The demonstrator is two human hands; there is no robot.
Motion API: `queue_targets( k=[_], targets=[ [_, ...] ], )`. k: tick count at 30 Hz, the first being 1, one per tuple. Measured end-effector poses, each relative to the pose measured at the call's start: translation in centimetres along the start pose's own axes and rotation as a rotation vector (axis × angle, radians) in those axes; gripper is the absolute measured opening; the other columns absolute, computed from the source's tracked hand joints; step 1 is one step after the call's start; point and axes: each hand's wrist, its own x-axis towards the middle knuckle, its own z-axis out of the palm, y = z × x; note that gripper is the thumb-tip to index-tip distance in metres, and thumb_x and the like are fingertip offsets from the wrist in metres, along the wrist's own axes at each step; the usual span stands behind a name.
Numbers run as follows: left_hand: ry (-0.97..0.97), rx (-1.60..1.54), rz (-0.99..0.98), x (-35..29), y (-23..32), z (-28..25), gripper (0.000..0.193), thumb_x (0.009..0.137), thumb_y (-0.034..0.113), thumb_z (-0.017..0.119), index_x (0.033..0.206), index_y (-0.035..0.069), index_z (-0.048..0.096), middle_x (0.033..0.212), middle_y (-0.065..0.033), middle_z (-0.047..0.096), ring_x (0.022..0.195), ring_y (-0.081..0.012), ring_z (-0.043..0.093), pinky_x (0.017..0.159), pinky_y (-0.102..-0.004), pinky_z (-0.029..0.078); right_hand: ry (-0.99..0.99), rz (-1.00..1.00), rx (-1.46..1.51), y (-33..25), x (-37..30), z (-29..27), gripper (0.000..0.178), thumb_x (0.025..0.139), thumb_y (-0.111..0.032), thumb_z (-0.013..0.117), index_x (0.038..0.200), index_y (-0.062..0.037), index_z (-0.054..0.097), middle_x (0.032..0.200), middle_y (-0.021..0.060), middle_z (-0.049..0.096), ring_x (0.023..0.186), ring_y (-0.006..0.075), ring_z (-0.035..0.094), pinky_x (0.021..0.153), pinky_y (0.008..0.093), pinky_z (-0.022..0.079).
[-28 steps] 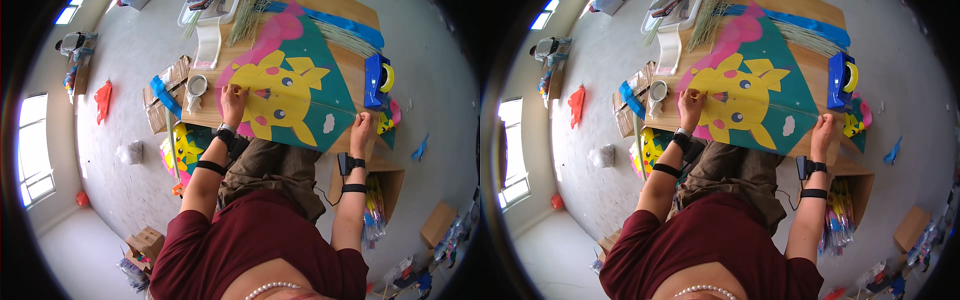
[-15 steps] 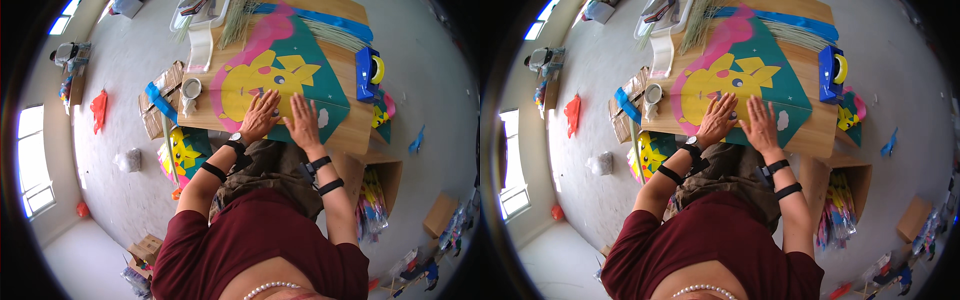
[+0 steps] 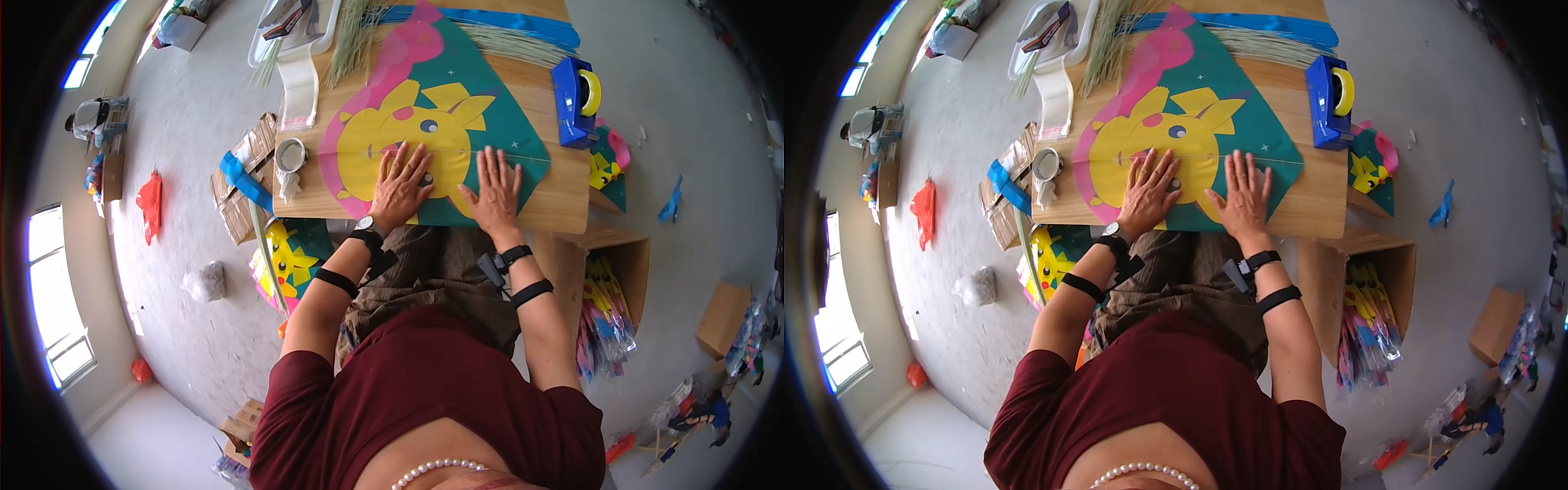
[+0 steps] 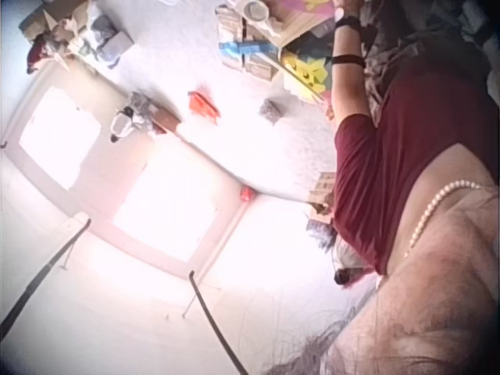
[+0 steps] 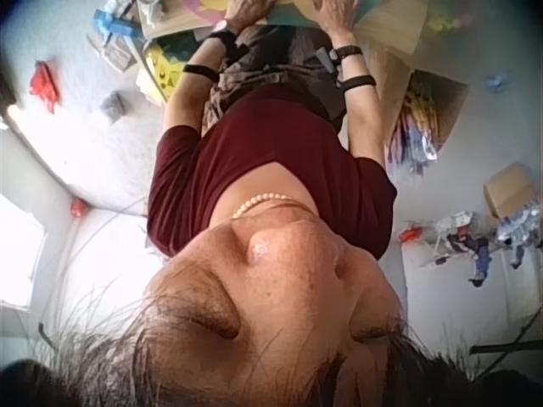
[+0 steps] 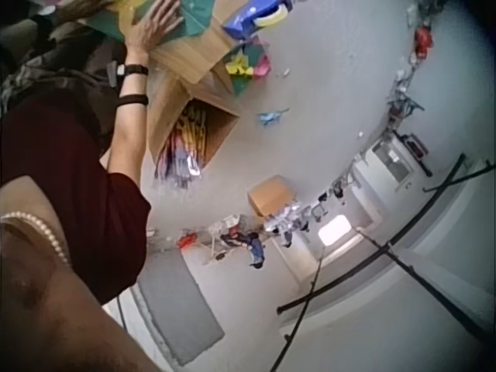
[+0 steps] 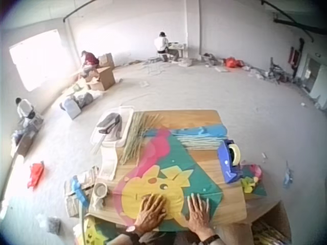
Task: The person assembles a Pikachu-themed kite by attaching a thin rod to the kite's surface using a tape dispenser. They smooth the kite material, fold the edges, and secure the rod with tape. The person then attaches a string to the kite's frame.
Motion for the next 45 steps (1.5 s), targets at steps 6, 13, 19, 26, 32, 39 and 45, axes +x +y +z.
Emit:
queue_targets(
  k=[6,13,19,26,32,39,45],
  targets=[
    [0.025,0.037,-0.091,-1.9,-2.2,-0.7,0.067,0.098,0.039,0.057,0.157,0.016,0.038,0.166,-0.0079,0.028,0.155,-0.0335,0.017,0.124,-0.054,0.012,0.055,0.153,-0.097,6.2,-1.4,-0.1,0.074,0.099,-0.06,0.046,0.16,-0.0187,0.031,0.166,0.009,0.027,0.154,0.0302,0.02,0.121,0.0625,0.01],
    [0.072,0.079,-0.256,-4.4,-5.5,-1.8,0.067,0.099,0.04,0.056,0.156,0.012,0.036,0.166,-0.0137,0.028,0.154,-0.0354,0.02,0.123,-0.054,0.013,0.054,0.253,-0.196,10.6,-2.5,-0.7,0.073,0.102,-0.06,0.041,0.161,-0.0187,0.028,0.166,0.0096,0.026,0.154,0.029,0.022,0.121,0.0614,0.013],
    [0.199,0.041,-0.355,-4.2,-3.4,-1.2,0.065,0.097,0.033,0.061,0.152,0.004,0.04,0.162,-0.0231,0.028,0.153,-0.0374,0.021,0.123,-0.0531,0.016,0.122,0.291,-0.073,11.9,-2.8,-0.3,0.071,0.105,-0.051,0.043,0.159,-0.009,0.027,0.165,0.0125,0.029,0.153,0.0296,0.025,0.12,0.0584,0.019],
    [0.056,-0.375,0.048,-0.5,4.9,-1.8,0.05,0.092,0.016,0.067,0.138,0.004,0.053,0.14,-0.0198,0.054,0.133,-0.037,0.048,0.11,-0.0478,0.037,0.473,0.403,0.372,15.2,-2.7,-3.2,0.036,0.105,-0.02,0.055,0.135,0.0005,0.053,0.127,0.0216,0.062,0.115,0.0365,0.062,0.097,0.0424,0.05],
    [0.052,-0.815,0.091,7.1,11.9,-0.7,0.026,0.094,0.008,0.063,0.119,0.001,0.063,0.106,-0.0173,0.067,0.097,-0.0343,0.067,0.085,-0.0398,0.054,0.512,0.391,0.647,23.2,1.3,-5.7,0.025,0.104,-0.016,0.059,0.125,-0.003,0.06,0.118,0.0121,0.069,0.107,0.0225,0.068,0.091,0.0323,0.053],
    [-0.223,-1.261,-0.217,15.8,17.9,3.6,0.025,0.1,0.015,0.06,0.117,-0.003,0.065,0.11,-0.012,0.07,0.099,-0.0192,0.069,0.09,-0.0343,0.055,0.208,0.466,0.844,25.2,5.2,-8.5,0.023,0.104,-0.02,0.059,0.118,-0.0027,0.064,0.103,0.0075,0.071,0.092,0.0155,0.068,0.085,0.0291,0.052],
    [-0.353,-1.966,-0.514,19.8,20.8,5.7,0.038,0.103,0.019,0.052,0.125,-0.012,0.055,0.125,-0.0213,0.062,0.118,-0.0294,0.062,0.106,-0.0384,0.05,-0.001,0.396,0.674,25.3,7.5,-10.5,0.021,0.102,-0.019,0.06,0.109,-0.0018,0.069,0.095,0.0054,0.07,0.085,0.0146,0.066,0.079,0.0288,0.052]
  ],
)
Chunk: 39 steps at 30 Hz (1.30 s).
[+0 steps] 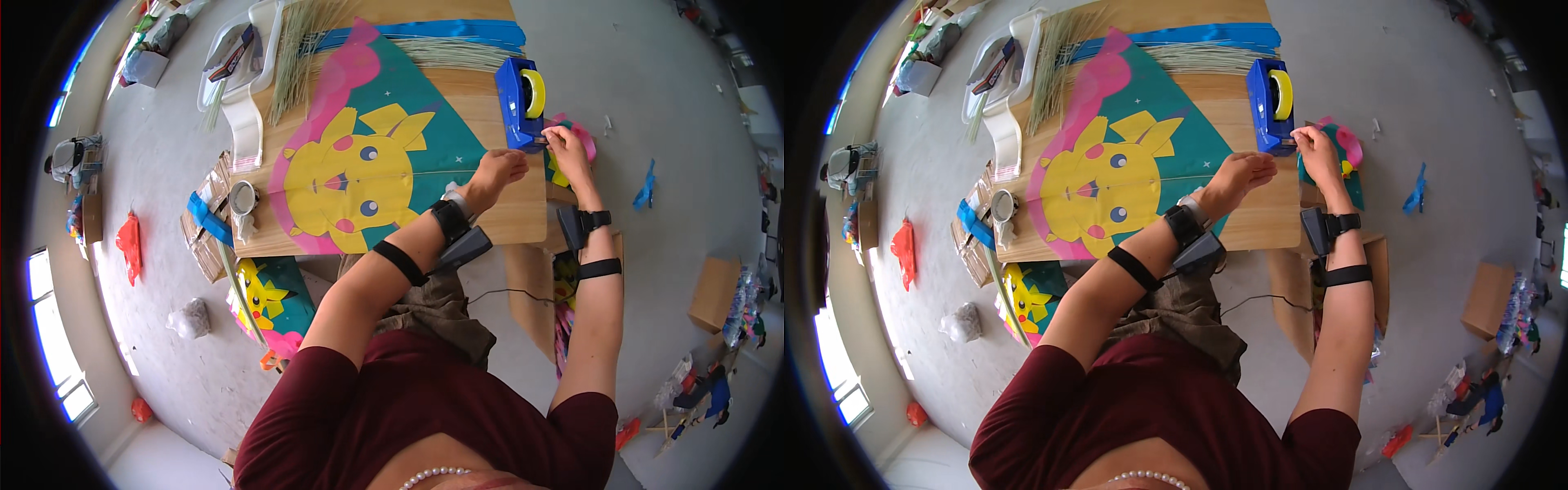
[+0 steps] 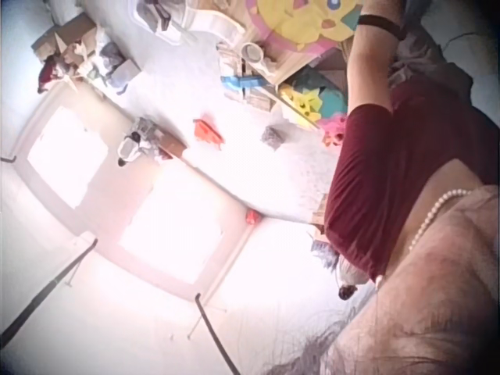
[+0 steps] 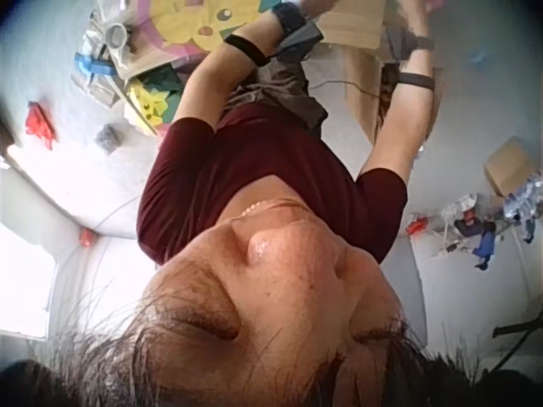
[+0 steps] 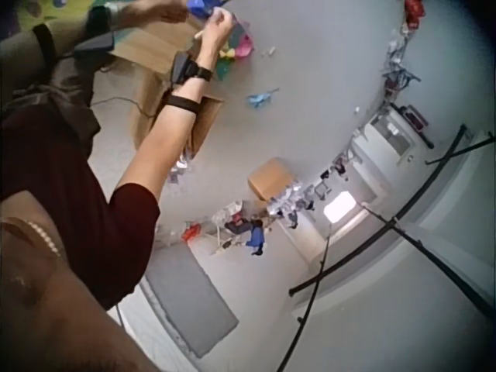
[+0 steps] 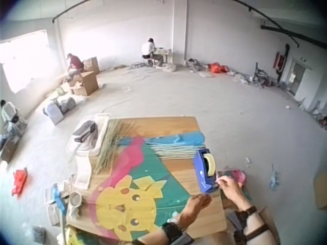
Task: The person assembles a Pikachu-themed kite by attaching a thin rod to the kite's surface using a tape dispenser. They smooth the kite material, fold the edges, and secure the rod with tape. The person then attaches a string to the kite's frame.
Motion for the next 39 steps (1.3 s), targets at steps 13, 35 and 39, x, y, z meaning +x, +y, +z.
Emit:
queue_targets(
  k=[13,35,39],
  targets=[
    [0.069,-0.375,-0.075,3.8,-0.5,1.6,0.038,0.103,0.021,0.046,0.116,-0.014,0.052,0.119,-0.0278,0.06,0.116,-0.0399,0.059,0.106,-0.0488,0.049,-0.153,0.245,0.406,-0.6,0.6,-0.8,0.026,0.098,-0.026,0.068,0.104,-0.0012,0.071,0.091,-0.0009,0.068,0.084,0.0072,0.058,0.078,0.0245,0.047],
    [0.112,-0.201,-0.054,4.1,-0.3,1.2,0.036,0.102,0.022,0.046,0.109,-0.011,0.058,0.114,-0.0239,0.064,0.112,-0.0355,0.062,0.103,-0.0467,0.05,0.088,0.137,0.359,4.6,-3.2,3.3,0.024,0.098,-0.023,0.067,0.103,0.0003,0.068,0.09,0.0021,0.065,0.087,0.0106,0.058,0.079,0.0269,0.047],
    [0.176,-0.025,-0.094,3.9,0.6,1.6,0.032,0.098,0.022,0.051,0.111,-0.005,0.063,0.115,-0.0191,0.066,0.109,-0.0298,0.063,0.101,-0.0418,0.048,0.156,0.118,0.523,5.6,-3.8,6.2,0.026,0.1,-0.026,0.066,0.104,-0.0005,0.067,0.091,0.0023,0.066,0.087,0.0095,0.058,0.078,0.0279,0.048]
  ],
)
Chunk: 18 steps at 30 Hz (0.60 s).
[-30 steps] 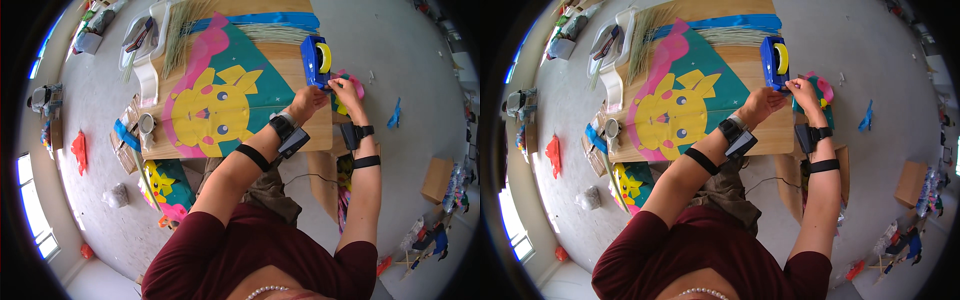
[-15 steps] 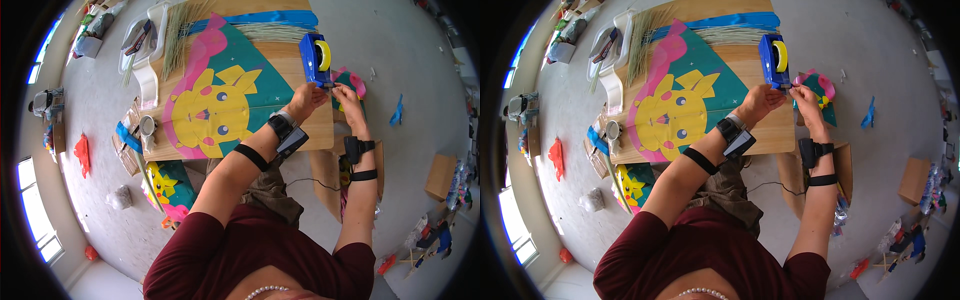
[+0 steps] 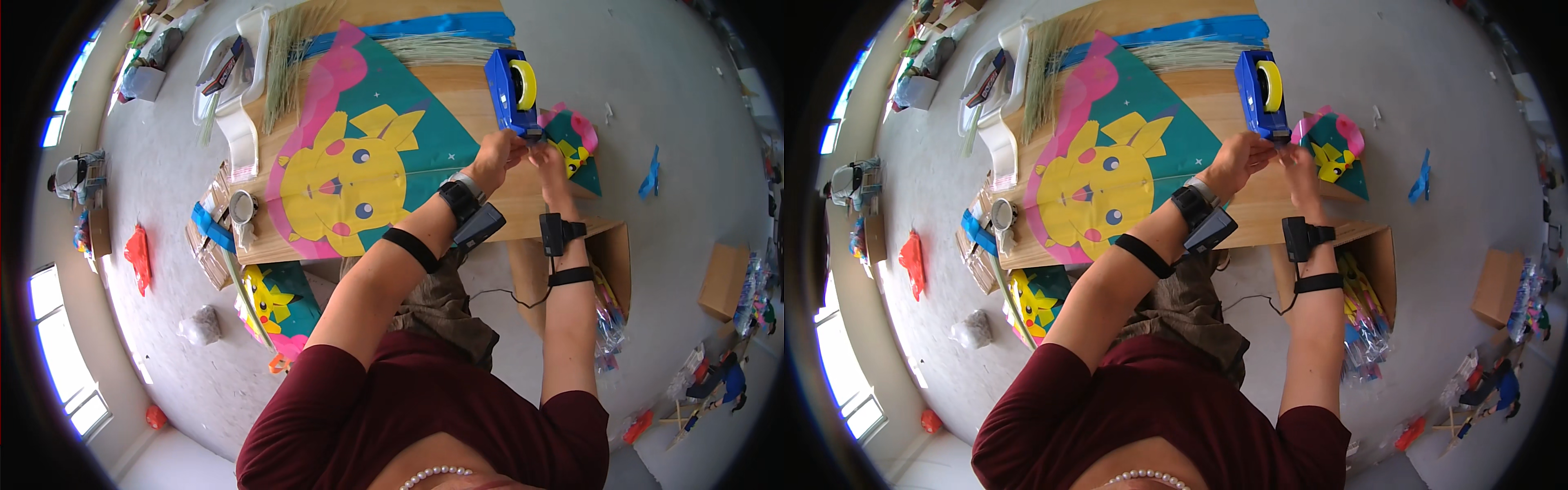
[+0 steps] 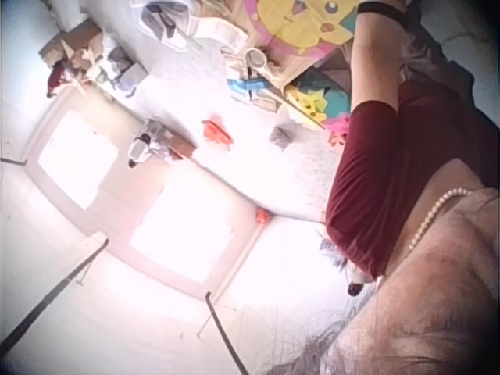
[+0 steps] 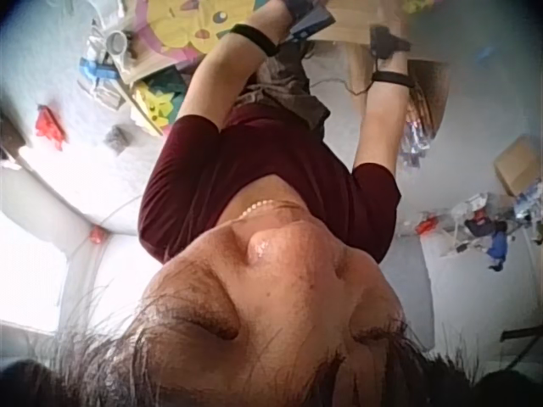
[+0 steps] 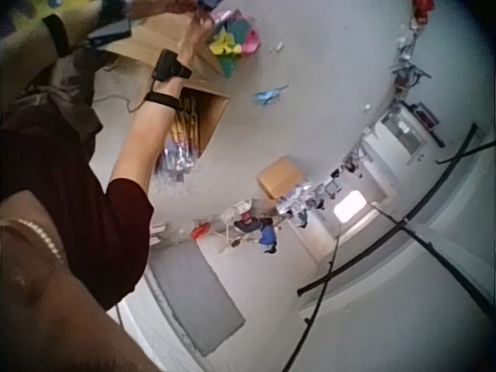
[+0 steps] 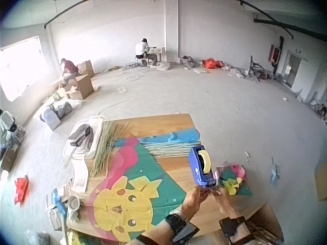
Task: The person assembles a Pikachu-themed kite by attaching a thin rod to the kite's surface using a tape dispenser. They smooth the kite material, fold the edges, and secure the rod with tape. The person then attaches a string to the kite's frame.
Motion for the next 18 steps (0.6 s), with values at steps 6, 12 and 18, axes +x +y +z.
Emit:
queue_targets(
  k=[6,12,18],
  targets=[
    [0.024,0.531,0.143,-2.9,1.8,-1.0,0.04,0.092,0.023,0.061,0.125,0.001,0.066,0.12,-0.0156,0.066,0.119,-0.0266,0.059,0.1,-0.0359,0.045,-0.007,0.104,0.124,0.8,-2.4,-0.7,0.022,0.102,-0.024,0.062,0.103,-0.0017,0.062,0.091,-0.0006,0.062,0.088,0.0083,0.058,0.082,0.0279,0.048],
    [-0.042,0.882,0.476,-10.8,5.0,-4.9,0.045,0.089,0.026,0.07,0.13,0.008,0.066,0.131,-0.0156,0.057,0.13,-0.0283,0.052,0.107,-0.0381,0.044,-0.248,-0.215,-0.178,-9.0,-7.7,3.4,0.012,0.104,-0.013,0.055,0.106,-0.001,0.055,0.103,0.0072,0.06,0.098,0.0167,0.059,0.087,0.0313,0.047],
    [0.014,1.215,0.665,-18.2,8.6,-11.4,0.037,0.085,0.023,0.077,0.119,0.009,0.069,0.121,-0.0149,0.06,0.121,-0.0302,0.056,0.103,-0.043,0.044,-0.385,-0.509,-0.326,-14.2,-11.5,11.9,0.007,0.098,0.0,0.057,0.105,-0.0009,0.053,0.108,0.0155,0.058,0.104,0.0365,0.058,0.087,0.0426,0.048]
  ],
)
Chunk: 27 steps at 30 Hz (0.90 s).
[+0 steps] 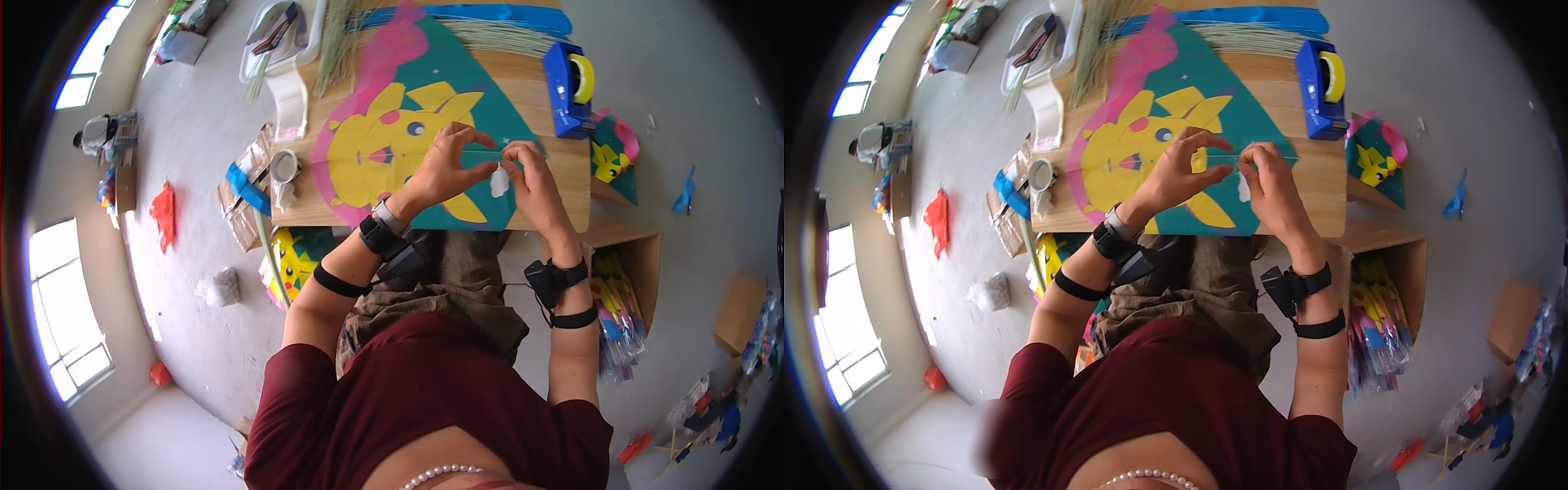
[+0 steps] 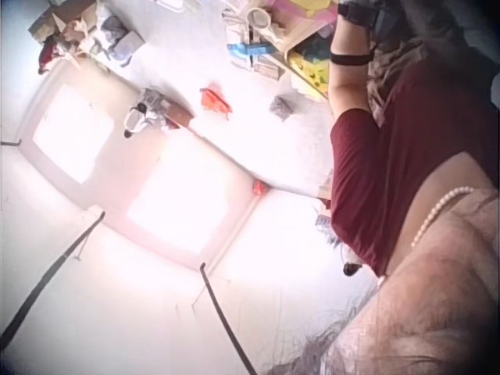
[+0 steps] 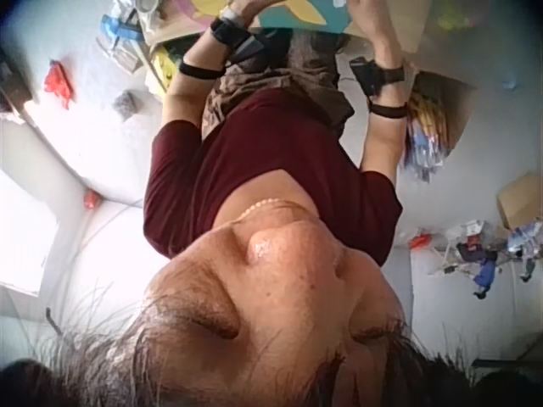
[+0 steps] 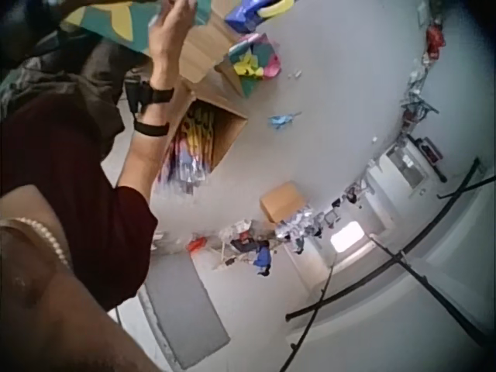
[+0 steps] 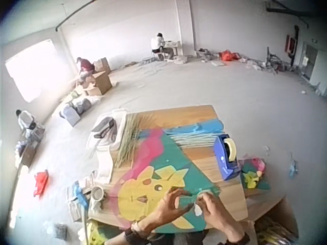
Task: The person assembles a Pikachu-themed kite by attaching a thin rod to the kite's surface using a tape dispenser. They smooth the kite material, fold the edges, and secure the rod with tape. The person then attaches a string to the kite's frame.
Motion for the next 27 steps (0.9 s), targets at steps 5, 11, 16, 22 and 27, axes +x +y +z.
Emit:
queue_targets(
  k=[5,11,16,22,27],
  targets=[
    [0.145,0.224,-0.019,-4.5,-1.5,-3.6,0.021,0.083,0.017,0.079,0.1,0.007,0.072,0.108,-0.011,0.063,0.108,-0.0303,0.059,0.095,-0.0427,0.043,-0.101,-0.083,-0.116,-2.0,1.1,5.7,0.009,0.098,-0.006,0.059,0.105,-0.0031,0.055,0.112,0.0135,0.058,0.108,0.0372,0.058,0.089,0.0475,0.045],
    [0.3,0.449,0.061,-9.8,-3.1,-5.7,0.014,0.081,0.009,0.076,0.094,0.008,0.069,0.106,-0.0081,0.062,0.105,-0.0293,0.056,0.093,-0.0418,0.041,-0.213,0.01,0.108,-3.1,1.5,11.4,0.013,0.103,-0.012,0.054,0.109,-0.0024,0.059,0.108,0.0135,0.06,0.1,0.0311,0.062,0.085,0.0409,0.049],
    [0.372,0.513,0.011,-13.6,-6.3,-6.8,0.015,0.082,0.006,0.075,0.096,0.007,0.068,0.107,-0.0086,0.061,0.103,-0.0292,0.057,0.089,-0.04,0.043,-0.151,0.524,0.528,-1.1,0.8,16.8,0.024,0.107,-0.019,0.051,0.116,0.002,0.06,0.106,0.0124,0.067,0.091,0.0181,0.066,0.081,0.0331,0.052],
    [0.507,-0.006,-0.473,-14.6,-14.5,-11.1,0.015,0.093,0.016,0.073,0.094,0.002,0.069,0.089,-0.0017,0.063,0.078,-0.0121,0.06,0.071,-0.0275,0.048,-0.096,0.304,0.211,-2.1,0.9,20.1,0.02,0.105,-0.014,0.052,0.115,0.0022,0.058,0.106,0.019,0.066,0.096,0.0328,0.066,0.084,0.0395,0.053],
    [0.391,-0.466,-0.696,-12.6,-17.9,-13.9,0.02,0.095,0.025,0.074,0.096,0.005,0.069,0.075,0.0081,0.057,0.066,-0.0028,0.048,0.063,-0.0215,0.041,-0.187,0.128,0.03,-2.8,1.7,22.0,0.018,0.099,-0.006,0.055,0.115,0.0021,0.057,0.11,0.0225,0.062,0.101,0.041,0.062,0.086,0.046,0.052]
  ],
)
